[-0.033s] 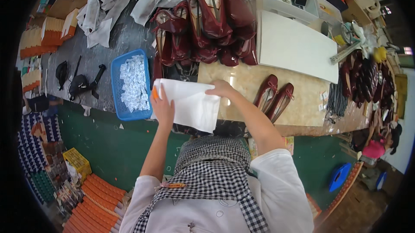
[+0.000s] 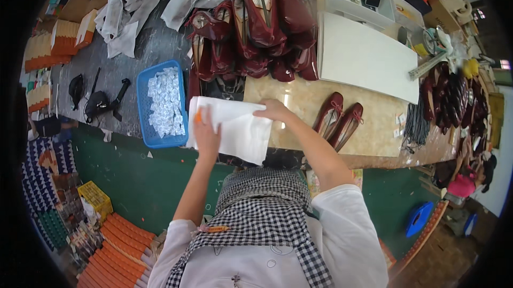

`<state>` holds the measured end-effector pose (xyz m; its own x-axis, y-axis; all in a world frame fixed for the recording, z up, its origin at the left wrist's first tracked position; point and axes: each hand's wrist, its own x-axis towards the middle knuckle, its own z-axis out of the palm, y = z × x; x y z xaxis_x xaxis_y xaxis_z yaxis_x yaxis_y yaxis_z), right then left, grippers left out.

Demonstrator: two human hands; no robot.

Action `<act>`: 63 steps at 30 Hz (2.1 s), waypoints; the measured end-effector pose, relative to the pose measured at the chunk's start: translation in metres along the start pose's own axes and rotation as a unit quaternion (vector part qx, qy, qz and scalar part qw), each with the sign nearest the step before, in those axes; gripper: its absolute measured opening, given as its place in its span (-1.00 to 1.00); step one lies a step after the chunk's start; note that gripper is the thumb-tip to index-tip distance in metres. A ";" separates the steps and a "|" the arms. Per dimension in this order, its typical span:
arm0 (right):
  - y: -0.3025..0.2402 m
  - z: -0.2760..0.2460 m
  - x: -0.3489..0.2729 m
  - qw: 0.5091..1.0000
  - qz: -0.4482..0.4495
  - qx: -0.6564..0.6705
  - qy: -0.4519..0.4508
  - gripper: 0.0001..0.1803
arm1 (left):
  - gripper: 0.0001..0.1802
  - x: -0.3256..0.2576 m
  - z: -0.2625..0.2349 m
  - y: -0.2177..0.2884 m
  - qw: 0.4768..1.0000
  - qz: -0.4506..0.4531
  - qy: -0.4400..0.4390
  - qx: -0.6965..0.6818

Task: The person wraps maroon high-heeled shoes in white tissue paper and places them into a blue plastic basket. They then move to a table, pick up pairs of maroon flats, stuff them with paper, and arrange them on the table surface.

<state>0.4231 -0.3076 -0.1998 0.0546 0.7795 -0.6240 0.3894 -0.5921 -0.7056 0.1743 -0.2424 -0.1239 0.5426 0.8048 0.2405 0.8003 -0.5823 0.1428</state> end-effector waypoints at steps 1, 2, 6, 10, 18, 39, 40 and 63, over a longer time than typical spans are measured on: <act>-0.007 -0.002 -0.013 0.997 0.016 0.078 0.023 -0.35 | -0.44 -0.009 0.004 0.016 0.992 -0.002 -0.081 -0.100; -0.008 0.000 -0.023 0.986 0.034 0.155 0.047 -0.36 | -0.54 -0.018 0.008 0.033 0.967 -0.004 -0.160 -0.200; 0.059 0.023 -0.047 0.883 0.128 0.444 0.081 -0.55 | -0.56 -0.023 0.020 0.079 0.928 -0.083 -0.243 -0.270; 0.066 0.086 -0.108 0.919 0.049 0.389 0.029 -0.63 | -0.53 -0.028 0.026 0.090 0.931 -0.083 -0.237 -0.264; 0.048 0.108 -0.127 0.922 -0.028 0.382 0.060 -0.53 | -0.56 -0.020 0.036 0.076 0.876 -0.121 -0.351 -0.308; -0.048 0.088 -0.162 0.885 -0.031 0.287 0.364 -0.69 | -0.77 0.050 -0.078 -0.120 0.814 -0.307 -0.098 -0.483; -0.070 0.097 -0.156 0.884 -0.030 0.274 0.378 -0.72 | -0.77 0.063 -0.111 -0.153 0.809 -0.278 -0.049 -0.516; -0.317 -0.130 0.014 0.884 -0.010 -0.456 0.099 -0.12 | -0.87 0.136 -0.158 -0.239 0.923 -0.016 -0.046 -0.381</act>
<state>0.4205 -0.0828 0.0591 0.1646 0.8617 -0.4799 0.9668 -0.2375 -0.0948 0.0168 -0.0125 0.0261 0.5687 0.8092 0.1476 0.4234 -0.4418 0.7909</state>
